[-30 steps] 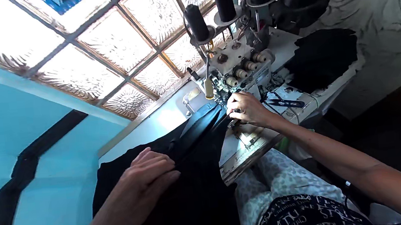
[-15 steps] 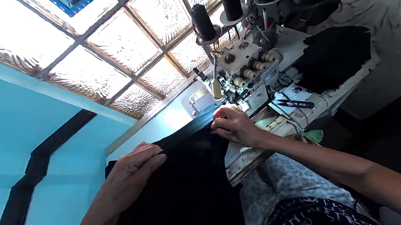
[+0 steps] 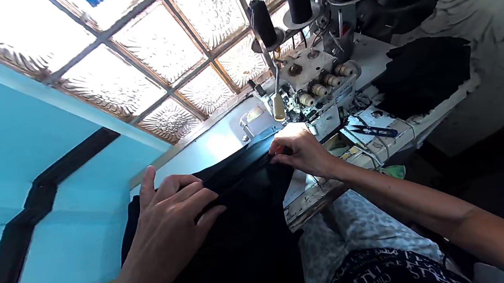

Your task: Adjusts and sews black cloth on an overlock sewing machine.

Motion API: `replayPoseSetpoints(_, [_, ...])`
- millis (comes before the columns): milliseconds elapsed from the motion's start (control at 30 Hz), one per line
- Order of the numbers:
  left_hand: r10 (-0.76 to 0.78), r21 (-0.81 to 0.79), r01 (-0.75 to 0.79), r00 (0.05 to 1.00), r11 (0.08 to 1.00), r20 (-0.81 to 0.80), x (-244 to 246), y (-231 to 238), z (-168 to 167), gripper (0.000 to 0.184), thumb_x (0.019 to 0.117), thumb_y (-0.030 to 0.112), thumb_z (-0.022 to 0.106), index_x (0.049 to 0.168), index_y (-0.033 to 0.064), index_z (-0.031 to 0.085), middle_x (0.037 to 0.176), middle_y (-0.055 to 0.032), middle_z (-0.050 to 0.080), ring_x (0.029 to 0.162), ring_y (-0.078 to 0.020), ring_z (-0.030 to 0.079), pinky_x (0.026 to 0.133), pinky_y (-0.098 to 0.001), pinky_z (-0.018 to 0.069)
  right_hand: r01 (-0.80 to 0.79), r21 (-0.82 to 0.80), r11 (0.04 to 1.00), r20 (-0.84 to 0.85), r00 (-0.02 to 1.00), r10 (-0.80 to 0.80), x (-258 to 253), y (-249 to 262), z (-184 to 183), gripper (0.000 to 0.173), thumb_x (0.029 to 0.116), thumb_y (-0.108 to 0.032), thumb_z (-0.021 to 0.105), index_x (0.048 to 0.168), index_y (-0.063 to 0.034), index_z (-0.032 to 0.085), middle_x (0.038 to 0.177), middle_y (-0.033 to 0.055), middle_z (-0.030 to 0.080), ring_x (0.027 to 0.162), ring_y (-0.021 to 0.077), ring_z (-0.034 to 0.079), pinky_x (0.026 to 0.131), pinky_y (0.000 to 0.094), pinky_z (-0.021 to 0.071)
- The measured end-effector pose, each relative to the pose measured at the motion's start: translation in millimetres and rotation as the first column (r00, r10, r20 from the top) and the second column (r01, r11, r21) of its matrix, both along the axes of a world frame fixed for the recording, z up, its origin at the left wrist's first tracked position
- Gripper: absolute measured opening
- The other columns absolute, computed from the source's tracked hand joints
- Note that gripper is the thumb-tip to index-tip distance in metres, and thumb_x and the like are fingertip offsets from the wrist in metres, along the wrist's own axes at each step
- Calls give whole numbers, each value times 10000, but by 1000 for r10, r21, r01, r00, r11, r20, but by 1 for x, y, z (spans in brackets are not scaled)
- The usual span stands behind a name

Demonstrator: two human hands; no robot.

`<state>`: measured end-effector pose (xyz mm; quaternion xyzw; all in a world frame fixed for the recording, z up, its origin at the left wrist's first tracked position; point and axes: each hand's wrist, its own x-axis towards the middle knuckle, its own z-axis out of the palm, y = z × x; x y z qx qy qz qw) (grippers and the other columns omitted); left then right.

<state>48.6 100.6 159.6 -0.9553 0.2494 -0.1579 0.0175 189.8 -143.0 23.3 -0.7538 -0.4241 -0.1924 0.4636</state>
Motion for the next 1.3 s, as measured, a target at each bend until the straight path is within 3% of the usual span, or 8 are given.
replayPoseSetpoints(300, [-5, 2, 5, 1000, 1000, -7, -3, -3, -2, 352, 941, 378, 590, 837, 95, 771, 796, -52, 688, 1025, -344, 670, 1072, -748, 242, 9, -19, 1000, 19, 1000, -9, 0, -1, 2, 117, 879, -180, 775, 919, -76, 740, 794, 47, 690, 798, 223, 656, 888, 499, 464])
replayPoseSetpoints(500, [-10, -1, 10, 1000, 1000, -13, -7, -8, -5, 348, 958, 394, 570, 821, 126, 746, 763, -16, 658, 988, -285, 669, 1088, -719, 239, -36, -56, 998, 13, 999, 37, 2, 0, 3, 98, 880, -166, 775, 903, -80, 732, 778, 44, 680, 774, 218, 651, 860, 493, 477])
replayPoseSetpoints(667, [-10, -11, 9, 1000, 1000, -16, -5, -4, -5, 358, 962, 392, 565, 832, 119, 757, 781, -23, 666, 1000, -292, 671, 1087, -724, 245, -49, -101, 994, 33, 998, 53, 0, -3, 3, 80, 887, -158, 757, 887, -90, 715, 748, 43, 638, 757, 224, 623, 824, 485, 458])
replayPoseSetpoints(833, [17, -30, -16, 1000, 999, 12, 2, 5, -6, 429, 1008, 390, 503, 857, 86, 766, 833, -58, 701, 1006, -314, 672, 1066, -716, 268, 3, -101, 995, 105, 994, 8, -9, -11, 2, 50, 900, -133, 726, 880, -88, 716, 751, 49, 605, 780, 240, 614, 896, 508, 438])
replayPoseSetpoints(1000, [21, -14, -21, 999, 1000, 27, -2, -4, -7, 447, 1034, 356, 458, 876, 60, 754, 846, -82, 693, 1011, -335, 667, 1077, -730, 247, 31, -46, 998, 109, 994, -26, -11, -13, -1, 50, 908, -132, 715, 927, -95, 743, 916, 89, 660, 924, 289, 626, 882, 487, 468])
replayPoseSetpoints(1100, [-9, -11, 10, 1000, 1000, 25, -10, -15, -6, 420, 1043, 340, 455, 869, 90, 744, 809, -60, 659, 980, -305, 656, 1076, -707, 261, -10, -40, 999, 94, 995, 14, -8, -12, -2, 85, 948, -130, 680, 975, -70, 734, 1069, 104, 707, 1055, 281, 656, 942, 451, 507])
replayPoseSetpoints(1233, [-37, -11, 37, 999, 999, 25, -10, -19, -5, 414, 1051, 327, 450, 853, 90, 726, 802, -59, 651, 951, -289, 656, 1085, -683, 277, -76, -46, 996, 75, 994, 79, -6, -15, -1, 47, 956, -85, 663, 949, -50, 692, 847, 64, 701, 849, 217, 677, 964, 449, 486])
replayPoseSetpoints(1300, [-36, -17, 36, 999, 999, 21, -3, -15, -4, 426, 1047, 320, 445, 862, 62, 729, 823, -77, 672, 962, -314, 666, 1079, -709, 275, -110, -59, 992, 18, 994, 112, -7, -23, 2, 49, 955, -80, 671, 960, -33, 684, 829, 71, 693, 835, 214, 682, 988, 455, 483])
